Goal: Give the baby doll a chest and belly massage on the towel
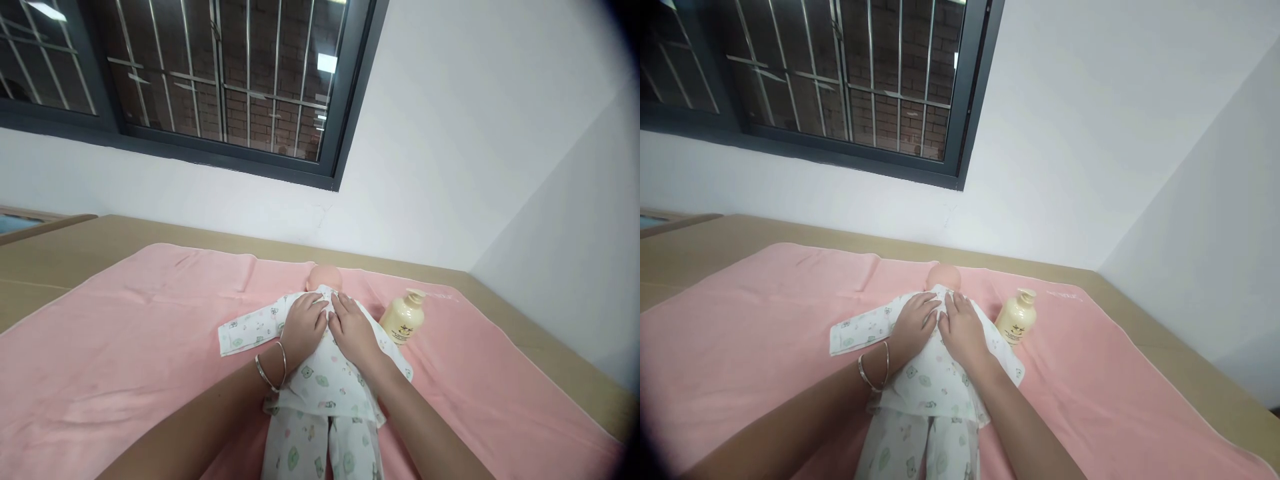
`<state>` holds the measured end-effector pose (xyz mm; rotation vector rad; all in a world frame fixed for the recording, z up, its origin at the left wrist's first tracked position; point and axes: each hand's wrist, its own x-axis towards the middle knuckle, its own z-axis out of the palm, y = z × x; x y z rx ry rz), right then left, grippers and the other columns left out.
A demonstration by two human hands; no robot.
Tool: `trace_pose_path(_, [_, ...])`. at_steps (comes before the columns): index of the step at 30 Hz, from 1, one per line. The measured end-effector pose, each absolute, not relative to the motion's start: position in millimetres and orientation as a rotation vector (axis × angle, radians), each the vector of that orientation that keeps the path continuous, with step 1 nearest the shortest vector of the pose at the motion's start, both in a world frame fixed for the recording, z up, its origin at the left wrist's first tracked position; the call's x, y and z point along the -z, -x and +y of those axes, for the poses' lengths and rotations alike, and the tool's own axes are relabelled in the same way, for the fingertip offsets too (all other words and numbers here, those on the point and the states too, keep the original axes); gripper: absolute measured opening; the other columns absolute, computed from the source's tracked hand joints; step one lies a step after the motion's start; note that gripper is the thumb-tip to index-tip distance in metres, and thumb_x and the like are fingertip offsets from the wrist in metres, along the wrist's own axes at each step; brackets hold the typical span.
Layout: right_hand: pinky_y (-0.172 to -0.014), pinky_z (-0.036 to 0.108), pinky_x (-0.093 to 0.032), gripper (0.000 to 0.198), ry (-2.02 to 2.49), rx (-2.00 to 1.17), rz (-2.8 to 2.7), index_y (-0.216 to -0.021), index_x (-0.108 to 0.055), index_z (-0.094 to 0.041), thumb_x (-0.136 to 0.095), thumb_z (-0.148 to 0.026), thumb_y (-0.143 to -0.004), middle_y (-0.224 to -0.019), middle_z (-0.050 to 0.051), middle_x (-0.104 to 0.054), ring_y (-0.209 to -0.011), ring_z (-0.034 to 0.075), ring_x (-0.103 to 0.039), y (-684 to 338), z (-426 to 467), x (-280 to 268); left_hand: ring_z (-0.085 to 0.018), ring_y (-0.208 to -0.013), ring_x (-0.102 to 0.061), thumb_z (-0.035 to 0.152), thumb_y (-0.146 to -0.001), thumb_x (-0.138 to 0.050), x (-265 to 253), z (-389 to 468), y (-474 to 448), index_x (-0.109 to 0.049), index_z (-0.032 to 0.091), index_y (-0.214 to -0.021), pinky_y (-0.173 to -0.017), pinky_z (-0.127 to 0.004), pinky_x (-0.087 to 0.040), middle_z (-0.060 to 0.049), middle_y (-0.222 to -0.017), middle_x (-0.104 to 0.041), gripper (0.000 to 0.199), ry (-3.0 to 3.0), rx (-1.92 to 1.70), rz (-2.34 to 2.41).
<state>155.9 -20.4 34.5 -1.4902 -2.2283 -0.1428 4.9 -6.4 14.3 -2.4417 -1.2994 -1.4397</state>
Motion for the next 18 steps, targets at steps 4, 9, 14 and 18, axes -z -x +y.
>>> trace_pose_path(4, [-0.105,0.04,-0.041,0.047,1.649,0.229,-2.17,-0.137,-0.05,-0.007,-0.034,-0.025,-0.098,-0.137,0.019,-0.054,-0.131,0.028,-0.047,-146,-30,-38,-0.023,-0.105,-0.056,0.017,-0.09,-0.046,-14,-9,-5,-0.065,0.019,-0.099,-0.096,-0.043,-0.047,-0.008,-0.109,-0.064,0.021,2.418,1.484,-1.288])
trace_pose_path(9, [-0.1,0.035,-0.044,0.046,1.734,0.295,-2.139,-0.136,-0.051,-0.008,-0.032,-0.027,-0.099,-0.131,0.018,-0.059,-0.126,0.026,-0.052,-141,-36,-38,-0.024,-0.102,-0.057,0.017,-0.088,-0.048,-15,-11,-6,-0.063,0.019,-0.099,-0.093,-0.043,-0.048,-0.009,-0.105,-0.064,0.019,2.369,1.465,-1.371])
trace_pose_path(14, [-0.109,0.038,-0.035,0.048,1.651,0.177,-2.151,-0.14,-0.047,-0.01,-0.033,-0.028,-0.098,-0.14,0.017,-0.051,-0.134,0.026,-0.043,-149,-28,-36,-0.027,-0.112,-0.056,0.019,-0.087,-0.049,-11,-8,-6,-0.058,0.014,-0.114,-0.1,-0.047,-0.046,-0.012,-0.117,-0.063,0.029,2.36,1.427,-1.493])
trace_pose_path(18, [-0.116,0.042,-0.026,0.051,1.529,0.023,-2.175,-0.145,-0.04,-0.011,-0.035,-0.03,-0.098,-0.149,0.014,-0.041,-0.14,0.025,-0.033,-158,-18,-29,-0.028,-0.125,-0.05,0.019,-0.087,-0.046,-7,-5,-7,-0.055,0.013,-0.122,-0.111,-0.05,-0.037,-0.013,-0.13,-0.06,0.037,2.36,1.362,-1.516])
